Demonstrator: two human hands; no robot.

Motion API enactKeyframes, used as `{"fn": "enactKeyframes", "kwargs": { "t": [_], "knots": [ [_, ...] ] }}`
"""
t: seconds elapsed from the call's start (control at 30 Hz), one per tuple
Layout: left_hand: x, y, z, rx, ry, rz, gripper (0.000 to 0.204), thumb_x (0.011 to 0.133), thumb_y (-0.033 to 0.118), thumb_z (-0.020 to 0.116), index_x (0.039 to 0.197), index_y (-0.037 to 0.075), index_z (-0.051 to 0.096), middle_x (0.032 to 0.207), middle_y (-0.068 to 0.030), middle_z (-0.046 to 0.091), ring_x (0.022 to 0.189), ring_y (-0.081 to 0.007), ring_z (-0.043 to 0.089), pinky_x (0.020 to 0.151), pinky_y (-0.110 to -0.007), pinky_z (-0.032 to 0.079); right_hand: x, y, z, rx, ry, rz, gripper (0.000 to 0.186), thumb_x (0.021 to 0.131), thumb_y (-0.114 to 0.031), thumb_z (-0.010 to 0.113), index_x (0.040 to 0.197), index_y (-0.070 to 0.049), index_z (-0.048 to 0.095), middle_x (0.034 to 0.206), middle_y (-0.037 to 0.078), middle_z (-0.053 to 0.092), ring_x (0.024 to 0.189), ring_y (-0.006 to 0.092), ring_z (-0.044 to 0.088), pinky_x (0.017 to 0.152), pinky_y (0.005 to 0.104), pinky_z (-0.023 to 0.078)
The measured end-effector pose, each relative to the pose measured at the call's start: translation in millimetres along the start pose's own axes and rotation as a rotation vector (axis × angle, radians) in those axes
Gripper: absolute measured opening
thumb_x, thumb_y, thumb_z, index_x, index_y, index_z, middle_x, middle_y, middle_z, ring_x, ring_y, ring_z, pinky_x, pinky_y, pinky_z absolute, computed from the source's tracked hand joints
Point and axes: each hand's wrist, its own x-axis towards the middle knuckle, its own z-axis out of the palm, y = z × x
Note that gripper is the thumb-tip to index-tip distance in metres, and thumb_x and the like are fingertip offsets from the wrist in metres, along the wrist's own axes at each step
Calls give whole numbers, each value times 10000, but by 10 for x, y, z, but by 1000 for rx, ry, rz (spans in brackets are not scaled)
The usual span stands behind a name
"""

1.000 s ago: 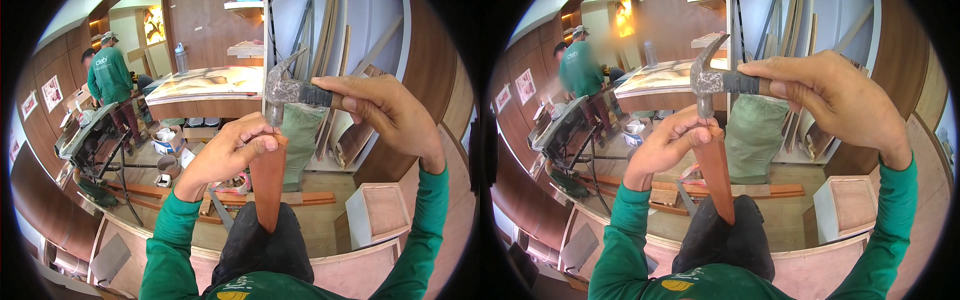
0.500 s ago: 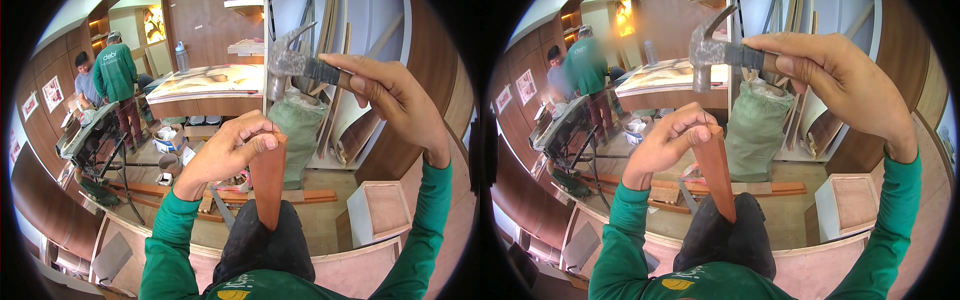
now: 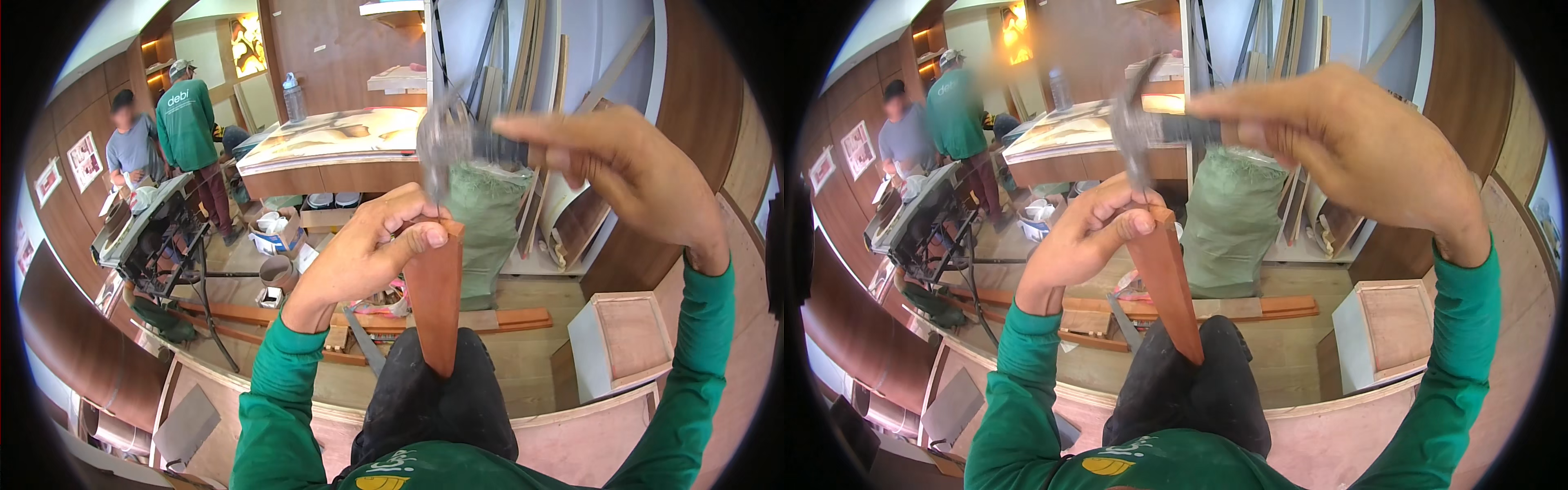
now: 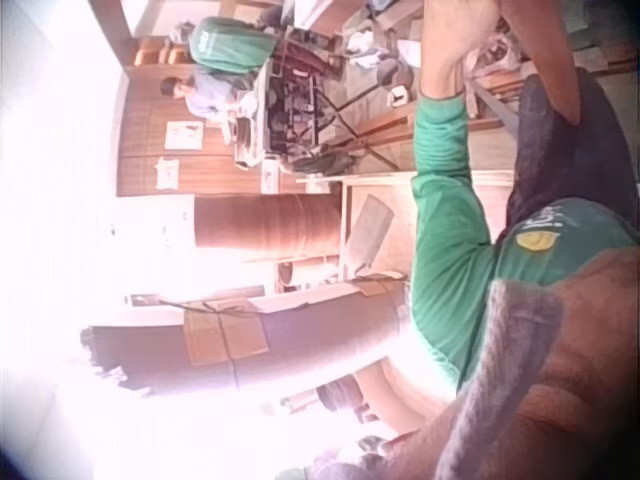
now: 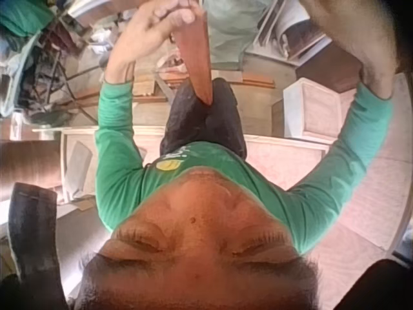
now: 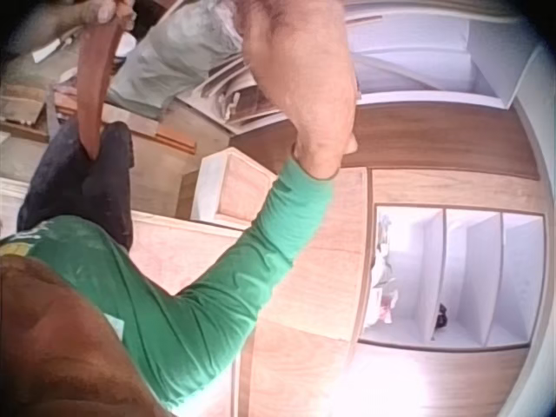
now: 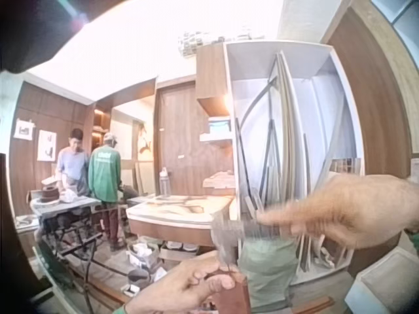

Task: The person attaches a piece of wood molding to a larger panel by hammering a nail into the end and then uses sandpaper to smooth the edges of the wood.

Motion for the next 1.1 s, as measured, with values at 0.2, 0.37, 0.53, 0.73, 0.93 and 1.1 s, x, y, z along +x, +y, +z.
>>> {"fn": "enactKeyframes", "kwargs": {
  "t": [0.2, 0.37, 0.53, 0.73, 0.93, 1.1],
  "knots": [
    [-45, 46, -27, 82, -6, -52, 354, 1030, 334, 662, 1088, -15, 677, 925, -58, 535, 874, -160, 526, 788, -313, 446, -3, 16, 12, 82, 74, 29, 421, 1046, -43, 511, 1453, -82, 609, 793, 56, 628, 676, 134, 461, 643, 279, 444],
    [-22, 13, -44, -11, -35, -85, 332, 1036, 325, 658, 1125, 7, 690, 962, -35, 558, 904, -152, 550, 815, -302, 455, -18, 5, 53, 84, 61, 48, 404, 1065, -76, 498, 1454, -78, 606, 755, 52, 576, 672, 140, 459, 641, 286, 438],
    [28, 64, -23, -165, -57, -119, 318, 1049, 277, 641, 1257, 45, 701, 1004, -20, 590, 971, -148, 568, 889, -310, 461, -62, 2, 52, 77, 48, 87, 400, 1065, -90, 502, 1449, -79, 610, 741, 57, 558, 661, 147, 461, 633, 294, 432],
    [41, -5, -69, -59, -90, -44, 312, 1047, 255, 636, 1265, 48, 718, 1019, -24, 607, 1015, -140, 562, 926, -311, 443, -153, -83, 18, 16, 49, 146, 395, 1063, -101, 507, 1441, -81, 620, 689, 61, 521, 627, 147, 463, 614, 300, 429],
    [38, 48, -57, -108, -65, -89, 324, 1057, 268, 614, 1247, 32, 729, 1023, -21, 617, 1020, -139, 566, 921, -309, 443, -254, -23, 58, 73, 143, 125, 402, 1062, -118, 501, 1443, -72, 618, 690, 40, 529, 620, 122, 451, 591, 287, 419],
    [77, 116, -38, -312, -26, -241, 408, 1068, 291, 558, 1253, -44, 699, 1146, -78, 684, 1111, -171, 624, 1009, -322, 443, -468, -42, 187, 126, 269, 249, 416, 1084, -178, 483, 1474, -84, 593, 722, -4, 514, 588, 54, 410, 536, 222, 349]
  ]
}}
